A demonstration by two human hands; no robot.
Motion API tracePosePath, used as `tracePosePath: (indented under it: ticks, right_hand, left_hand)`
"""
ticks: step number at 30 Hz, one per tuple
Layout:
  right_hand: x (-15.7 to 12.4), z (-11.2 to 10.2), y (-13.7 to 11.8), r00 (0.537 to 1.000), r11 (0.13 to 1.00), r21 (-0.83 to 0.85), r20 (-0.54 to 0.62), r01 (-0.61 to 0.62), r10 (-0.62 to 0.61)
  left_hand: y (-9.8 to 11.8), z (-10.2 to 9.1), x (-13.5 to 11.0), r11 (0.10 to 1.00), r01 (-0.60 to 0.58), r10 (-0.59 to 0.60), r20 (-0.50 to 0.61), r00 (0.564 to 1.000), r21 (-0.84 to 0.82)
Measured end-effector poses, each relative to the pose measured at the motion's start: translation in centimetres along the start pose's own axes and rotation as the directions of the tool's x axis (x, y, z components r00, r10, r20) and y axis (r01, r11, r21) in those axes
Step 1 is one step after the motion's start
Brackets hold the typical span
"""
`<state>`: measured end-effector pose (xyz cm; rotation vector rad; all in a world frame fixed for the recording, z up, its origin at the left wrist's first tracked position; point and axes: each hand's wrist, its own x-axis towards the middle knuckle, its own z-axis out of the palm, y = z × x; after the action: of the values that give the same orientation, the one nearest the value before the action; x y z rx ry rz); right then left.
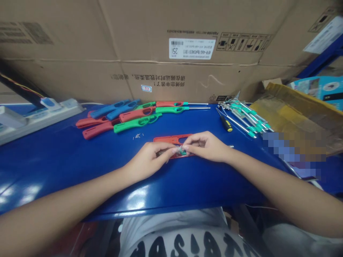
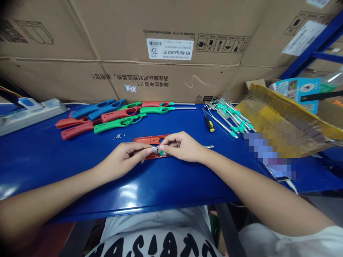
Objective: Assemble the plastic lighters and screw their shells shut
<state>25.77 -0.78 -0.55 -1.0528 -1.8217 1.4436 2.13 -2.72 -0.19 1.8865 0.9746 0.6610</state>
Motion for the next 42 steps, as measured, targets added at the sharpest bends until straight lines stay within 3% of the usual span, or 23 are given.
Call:
tracePosePath:
  ticks: [13, 28, 42]
  right_hand:
    - [0.1, 0.1, 0.3, 0.998, 0.996, 0.066, -0.003, 0.062, -0.061]
    - [0.1, 0.2, 0.1, 1.0, 0.998, 0.056, -0.029, 0.006, -0.005]
    - [-0.1, 0.3, -0.9, 1.0, 0.999, 0.052, 0.017, -0.014, 0.013]
  left_hand:
    - [0.2, 0.0, 0.1, 0.999, 0.015, -0.014, -0.034, 0.999, 0.039]
    - [0.1, 0.5, 0.1, 0.999, 0.011, -0.008, -0.065, 0.998, 0.033]
    - [0.2, 0.1, 0.2, 1.0, 0.028, -0.028, -0.026, 0.999, -0.011]
